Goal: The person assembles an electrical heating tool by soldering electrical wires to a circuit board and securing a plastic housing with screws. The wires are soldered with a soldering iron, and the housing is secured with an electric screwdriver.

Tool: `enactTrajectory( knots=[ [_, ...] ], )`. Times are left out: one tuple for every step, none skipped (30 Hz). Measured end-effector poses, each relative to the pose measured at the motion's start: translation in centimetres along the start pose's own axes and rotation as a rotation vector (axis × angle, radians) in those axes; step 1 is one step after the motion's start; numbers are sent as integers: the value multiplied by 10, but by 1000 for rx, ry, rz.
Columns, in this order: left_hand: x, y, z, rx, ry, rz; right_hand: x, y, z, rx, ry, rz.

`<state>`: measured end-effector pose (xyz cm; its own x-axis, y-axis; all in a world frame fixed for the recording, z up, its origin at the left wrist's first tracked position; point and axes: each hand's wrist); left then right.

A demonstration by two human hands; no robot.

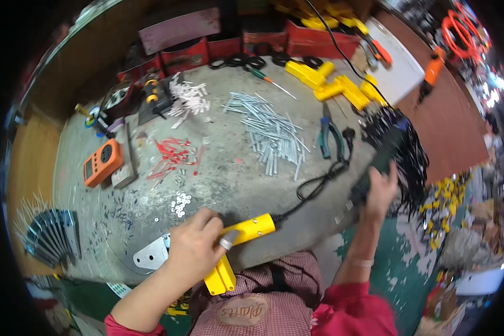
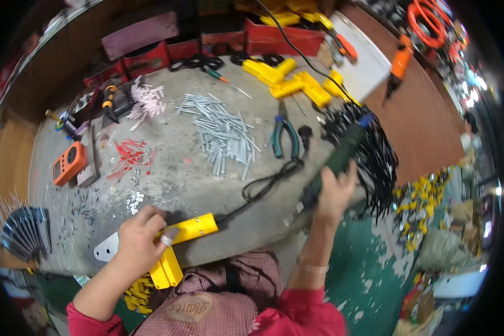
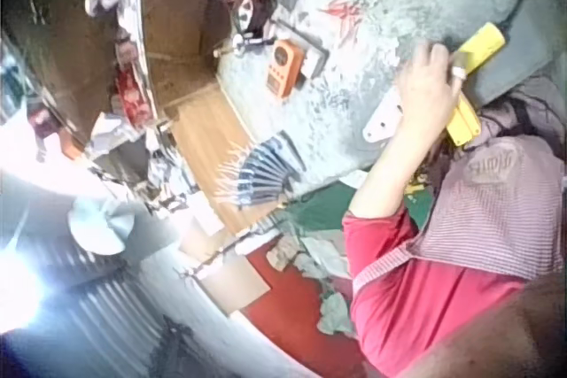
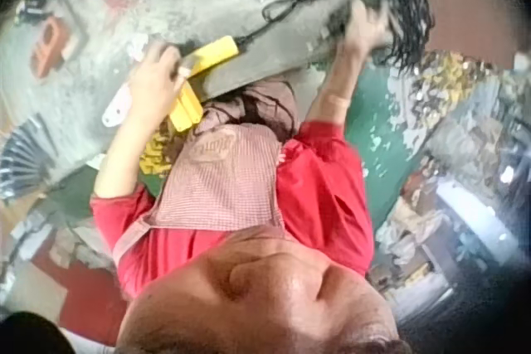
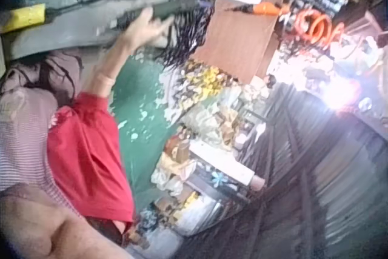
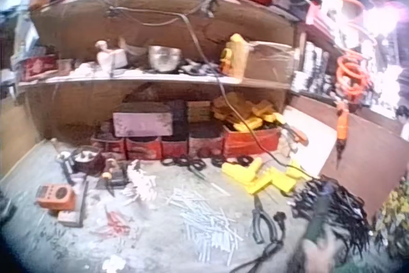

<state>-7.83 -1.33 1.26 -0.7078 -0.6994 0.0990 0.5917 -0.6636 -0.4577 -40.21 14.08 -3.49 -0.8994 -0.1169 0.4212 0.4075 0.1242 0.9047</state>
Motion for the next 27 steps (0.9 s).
enactTrajectory(
  knots=[
    [6, -5, 2, -3, -19, 41, -5, 7, 2, 47, -49, 32],
    [14, -12, 7, 84, -81, -74, -14, 39, -5, 212, 125, 91],
    [22, -18, 6, 155, -117, -217, -22, 52, -10, 262, 104, 43],
    [25, -19, 4, 210, -42, -257, -22, 72, -19, 420, 241, -24],
    [21, -20, 0, 264, 34, -286, -22, 91, -31, 584, 383, -105],
    [14, -26, -7, 267, 167, -169, -25, 103, -44, 611, 427, -58],
    [13, -29, -11, 256, 191, -129, -29, 112, -56, 631, 458, -9],
    [14, -29, -13, 194, 155, -85, -38, 126, -70, 647, 479, 5],
    [13, -28, -15, 130, 117, -52, -46, 139, -80, 656, 489, 26],
    [13, -27, -15, 71, 74, -55, -47, 141, -84, 759, 564, -18],
    [12, -25, -15, 57, 89, -41, -49, 143, -88, 863, 635, -61],
    [11, -23, -14, 22, 78, -37, -57, 146, -97, 810, 613, -23],
    [12, -20, -14, -10, 58, -26, -60, 144, -103, 802, 626, -37],
    [13, -19, -15, -58, 46, -16, -62, 141, -108, 791, 708, 1],
    [13, -18, -17, -67, 49, -2, -64, 138, -113, 780, 791, 40],
    [10, -19, -19, -93, 32, -7, -64, 135, -111, 810, 899, 97],
    [8, -18, -21, -118, 15, -12, -66, 136, -111, 812, 950, 120],
    [8, -17, -24, -120, -28, -26, -64, 136, -116, 777, 1014, 182],
    [9, -17, -23, -127, -29, -15, -61, 134, -120, 739, 1075, 247],
    [9, -17, -20, -134, 7, -10, -63, 133, -121, 738, 1086, 240],
    [8, -18, -19, -140, 43, -6, -65, 131, -121, 781, 1110, 193],
    [5, -21, -22, -168, 24, 10, -68, 130, -122, 830, 1140, 139],
    [4, -20, -25, -171, 23, 31, -68, 129, -124, 835, 1155, 125],
    [5, -19, -27, -184, -25, 4, -68, 128, -126, 872, 1153, 148],
    [7, -18, -27, -197, -71, -31, -67, 127, -128, 904, 1142, 177],
    [7, -18, -21, -201, 6, -39, -67, 126, -128, 906, 1146, 168],
    [6, -19, -22, -200, 8, -33, -67, 125, -127, 885, 1135, 174]
  ],
)
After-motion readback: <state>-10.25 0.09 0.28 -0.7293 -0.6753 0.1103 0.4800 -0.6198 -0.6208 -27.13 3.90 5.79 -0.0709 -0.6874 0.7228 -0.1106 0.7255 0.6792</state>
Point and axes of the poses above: each hand's wrist, its own x-axis towards the middle knuckle, its own z-axis out of the back of the hand, y = z × x, and after that the axes turned 15 degrees about z, right-handed
